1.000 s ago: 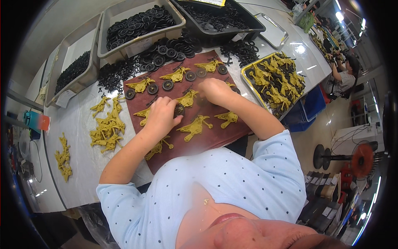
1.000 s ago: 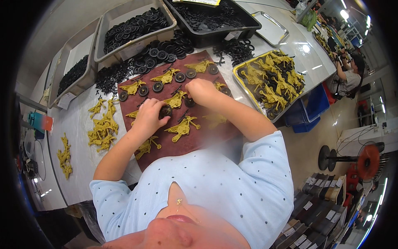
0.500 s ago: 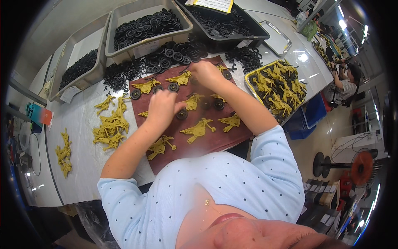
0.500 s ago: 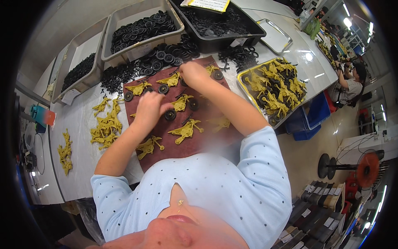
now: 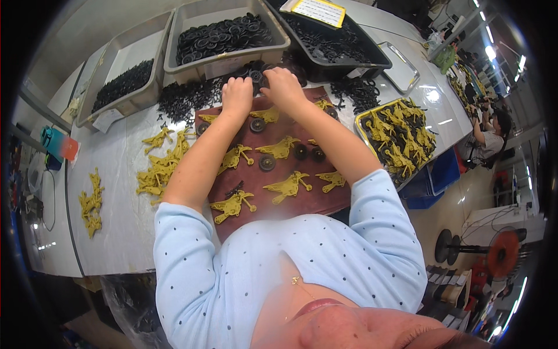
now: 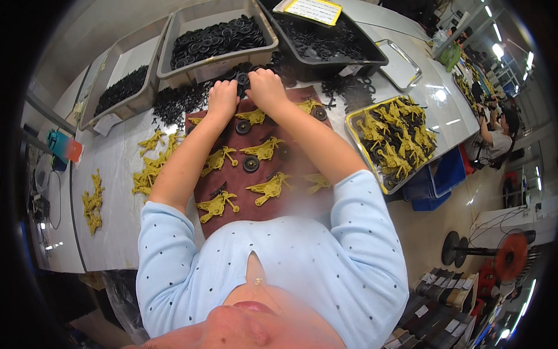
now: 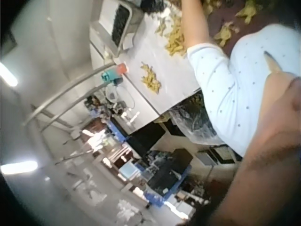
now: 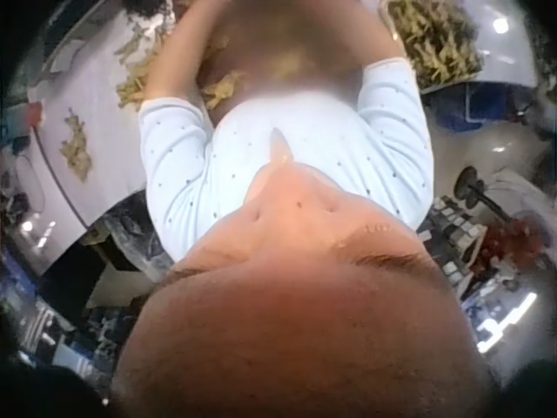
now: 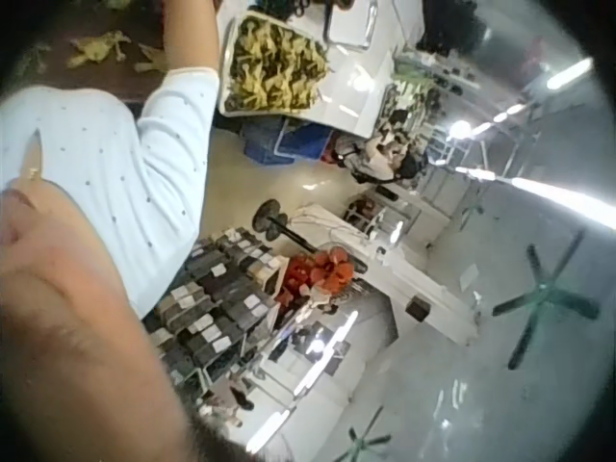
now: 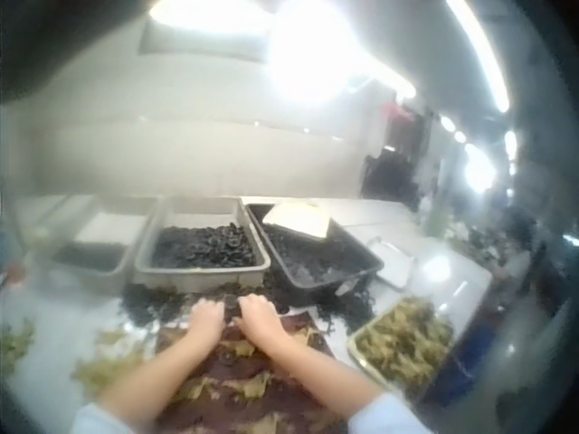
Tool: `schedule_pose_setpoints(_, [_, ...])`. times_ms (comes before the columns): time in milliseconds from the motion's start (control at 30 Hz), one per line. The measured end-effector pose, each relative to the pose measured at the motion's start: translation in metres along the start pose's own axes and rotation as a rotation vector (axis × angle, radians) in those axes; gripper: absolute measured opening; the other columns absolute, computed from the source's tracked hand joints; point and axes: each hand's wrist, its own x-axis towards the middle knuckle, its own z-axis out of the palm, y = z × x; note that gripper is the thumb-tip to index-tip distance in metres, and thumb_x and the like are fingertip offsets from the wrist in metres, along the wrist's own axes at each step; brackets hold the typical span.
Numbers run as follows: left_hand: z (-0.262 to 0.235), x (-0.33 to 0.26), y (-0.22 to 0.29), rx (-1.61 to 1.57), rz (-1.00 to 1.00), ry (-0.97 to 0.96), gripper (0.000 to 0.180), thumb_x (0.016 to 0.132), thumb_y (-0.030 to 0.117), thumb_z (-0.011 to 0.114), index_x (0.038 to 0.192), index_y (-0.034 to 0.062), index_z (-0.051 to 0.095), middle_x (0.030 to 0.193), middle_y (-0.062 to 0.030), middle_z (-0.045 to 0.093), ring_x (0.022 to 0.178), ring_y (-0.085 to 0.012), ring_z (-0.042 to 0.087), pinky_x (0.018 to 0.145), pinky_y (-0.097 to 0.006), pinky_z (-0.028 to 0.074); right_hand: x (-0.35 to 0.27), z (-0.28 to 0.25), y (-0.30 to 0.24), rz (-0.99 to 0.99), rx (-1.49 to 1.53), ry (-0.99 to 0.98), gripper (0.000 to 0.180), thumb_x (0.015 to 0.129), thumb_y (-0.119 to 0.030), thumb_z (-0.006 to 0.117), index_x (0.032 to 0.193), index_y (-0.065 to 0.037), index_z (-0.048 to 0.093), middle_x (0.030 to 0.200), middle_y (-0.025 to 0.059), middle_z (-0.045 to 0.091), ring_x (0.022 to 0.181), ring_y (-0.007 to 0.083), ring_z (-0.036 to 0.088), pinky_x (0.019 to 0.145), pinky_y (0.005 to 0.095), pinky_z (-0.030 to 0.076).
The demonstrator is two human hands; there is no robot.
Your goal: The person assembles small plastic motorcycle toy models by hand, attaching black rubber rings as wheels to the yellow plastic motorcycle bodies.
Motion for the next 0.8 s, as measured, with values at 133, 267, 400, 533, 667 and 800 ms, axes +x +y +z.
schedule_pose_setpoints(133, [-0.036, -0.01, 0.006, -0.078, -0.005, 0.036, 0.028, 0.066, 0.015, 0.075, 0.089, 0.0061, 0.062, 0.092, -0.0109, 0.061, 0.093, -0.0297, 0.056, 0.08, -0.041, 0.046, -0.045, -0.023, -0.026, -0.311, 0.334, -0.201, 0.04, 0.07, -0.016, 0.074, 0.106, -0.004, 0.064, 0.099, 0.0156, 0.062, 0.096, 0.0316, 0.058, 0.085, 0.0401, 0.047])
schedule_pose_setpoints(267, [-0.073, -0.049, -0.01, -0.23, -0.058, -0.016, 0.044, 0.065, 0.017, 0.079, 0.105, 0.0051, 0.064, 0.096, -0.0108, 0.061, 0.096, -0.03, 0.055, 0.083, -0.041, 0.046, -0.087, -0.045, -0.061, -0.304, 0.439, -0.551, 0.042, 0.071, -0.018, 0.075, 0.109, -0.005, 0.064, 0.099, 0.013, 0.061, 0.097, 0.0305, 0.058, 0.086, 0.0391, 0.047])
schedule_pose_setpoints(400, [-0.111, -0.101, -0.013, -0.289, -0.082, -0.026, 0.042, 0.065, 0.016, 0.078, 0.103, 0.0043, 0.064, 0.098, -0.0104, 0.06, 0.096, -0.0295, 0.055, 0.084, -0.041, 0.045, -0.098, -0.036, -0.062, -0.336, 0.364, -0.499, 0.043, 0.071, -0.018, 0.075, 0.112, -0.007, 0.063, 0.099, 0.0118, 0.061, 0.097, 0.0297, 0.058, 0.084, 0.0383, 0.047])
schedule_pose_setpoints(533, [-0.142, -0.153, -0.015, -0.268, -0.143, -0.067, 0.042, 0.066, 0.014, 0.077, 0.104, 0.004, 0.063, 0.1, -0.0099, 0.06, 0.098, -0.0292, 0.053, 0.086, -0.039, 0.043, -0.098, -0.034, -0.071, -0.374, 0.323, -0.459, 0.038, 0.071, -0.018, 0.075, 0.105, -0.005, 0.064, 0.095, 0.0115, 0.061, 0.094, 0.03, 0.059, 0.082, 0.0384, 0.047])
schedule_pose_setpoints(667, [-0.15, -0.186, -0.007, -0.262, -0.203, -0.131, 0.045, 0.066, 0.015, 0.077, 0.107, 0.0036, 0.061, 0.102, -0.0078, 0.06, 0.1, -0.0274, 0.052, 0.086, -0.038, 0.042, -0.097, -0.031, -0.078, -0.34, 0.254, -0.521, 0.035, 0.071, -0.015, 0.074, 0.102, -0.004, 0.062, 0.097, 0.0123, 0.061, 0.096, 0.0319, 0.057, 0.084, 0.0414, 0.046])
schedule_pose_setpoints(800, [-0.142, -0.197, 0.004, -0.236, -0.196, -0.12, 0.045, 0.066, 0.015, 0.078, 0.106, 0.0033, 0.062, 0.102, -0.0079, 0.059, 0.099, -0.0265, 0.052, 0.086, -0.039, 0.041, -0.102, -0.024, -0.081, -0.409, 0.265, -0.387, 0.021, 0.066, -0.012, 0.073, 0.078, -0.001, 0.059, 0.08, 0.0127, 0.06, 0.084, 0.0314, 0.059, 0.076, 0.0401, 0.046])
